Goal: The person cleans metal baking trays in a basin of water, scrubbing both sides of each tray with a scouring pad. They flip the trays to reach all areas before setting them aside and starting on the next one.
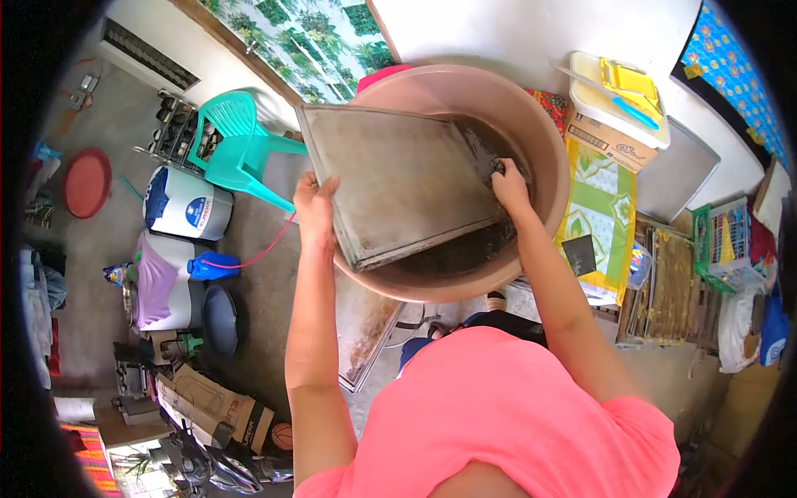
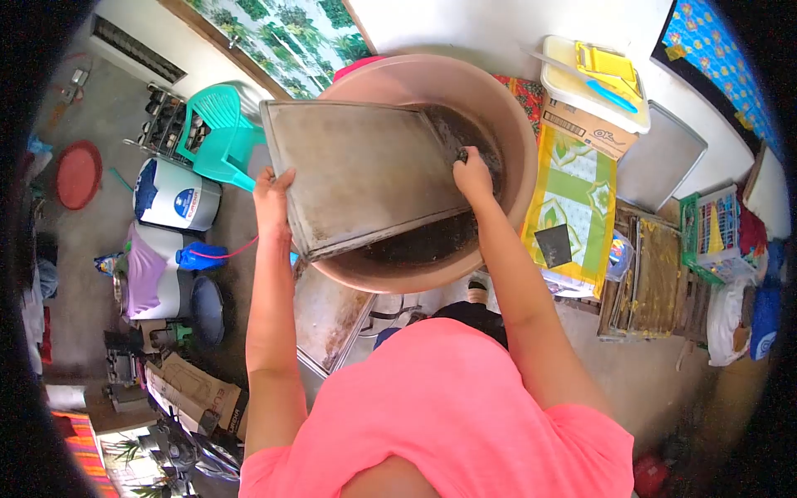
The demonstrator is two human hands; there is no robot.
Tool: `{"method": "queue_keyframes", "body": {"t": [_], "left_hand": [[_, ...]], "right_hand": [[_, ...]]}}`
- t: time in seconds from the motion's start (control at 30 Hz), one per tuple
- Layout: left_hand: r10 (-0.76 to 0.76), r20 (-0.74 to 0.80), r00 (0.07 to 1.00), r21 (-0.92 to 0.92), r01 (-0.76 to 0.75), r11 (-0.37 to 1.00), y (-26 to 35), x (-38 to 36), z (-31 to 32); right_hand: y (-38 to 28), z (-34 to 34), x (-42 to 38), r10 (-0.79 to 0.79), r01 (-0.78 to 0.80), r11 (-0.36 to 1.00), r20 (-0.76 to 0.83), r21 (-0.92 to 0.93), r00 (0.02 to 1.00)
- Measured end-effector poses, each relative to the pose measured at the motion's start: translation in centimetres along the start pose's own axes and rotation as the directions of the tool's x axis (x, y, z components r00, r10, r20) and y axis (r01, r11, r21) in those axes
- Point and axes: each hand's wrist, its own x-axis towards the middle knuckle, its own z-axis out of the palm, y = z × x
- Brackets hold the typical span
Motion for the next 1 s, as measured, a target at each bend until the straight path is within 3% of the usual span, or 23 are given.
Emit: {"method": "queue_keyframes", "body": {"t": [0.07, 0.23, 0.33, 0.47, 0.57, 0.7, 0.8, 1.0], "left_hand": [[0.05, 0.015, 0.999, 0.042, -0.05, 0.998, 1.5, -0.1, -0.4], [0.276, 0.037, 0.961, 0.04, -0.277, 0.96, 5.6, -1.8, -3.3], [0.365, -0.026, 0.931, 0.075, -0.363, 0.929, 6.8, -2.8, -6.7], [0.413, -0.107, 0.904, 0.098, -0.404, 0.91, 8.5, -5.6, -9.2], [0.404, -0.154, 0.902, 0.034, -0.403, 0.914, 7.6, -6.8, -11.5], [0.346, -0.193, 0.918, -0.018, -0.356, 0.934, 4.8, -8.1, -14.6], [0.256, -0.289, 0.922, -0.068, -0.287, 0.956, 3.7, -9.3, -15.1], [0.11, -0.363, 0.925, -0.081, -0.149, 0.986, -0.7, -10.2, -19.8]], "right_hand": [[1.6, 1.0, 1.4, -0.042, 0.06, 0.989, -0.136, 0.136, 0.99], [-0.5, -0.4, 1.1, 0.12, -0.079, 0.918, -0.081, 0.389, 0.989], [-1.8, 0.0, 1.3, 0.021, 0.035, 0.879, -0.112, 0.475, 0.994], [-2.5, 1.9, 3.3, -0.239, 0.174, 0.868, 0.083, 0.466, 0.968], [-4.0, 3.9, 4.1, -0.342, 0.217, 0.829, 0.16, 0.515, 0.926], [-6.2, 4.0, 3.2, -0.318, 0.063, 0.862, 0.44, 0.504, 0.84], [-3.7, 7.8, 4.3, -0.292, 0.025, 0.811, 0.367, 0.584, 0.883], [-7.7, 5.0, -0.6, -0.353, 0.003, 0.775, 0.429, 0.632, 0.832]]}}
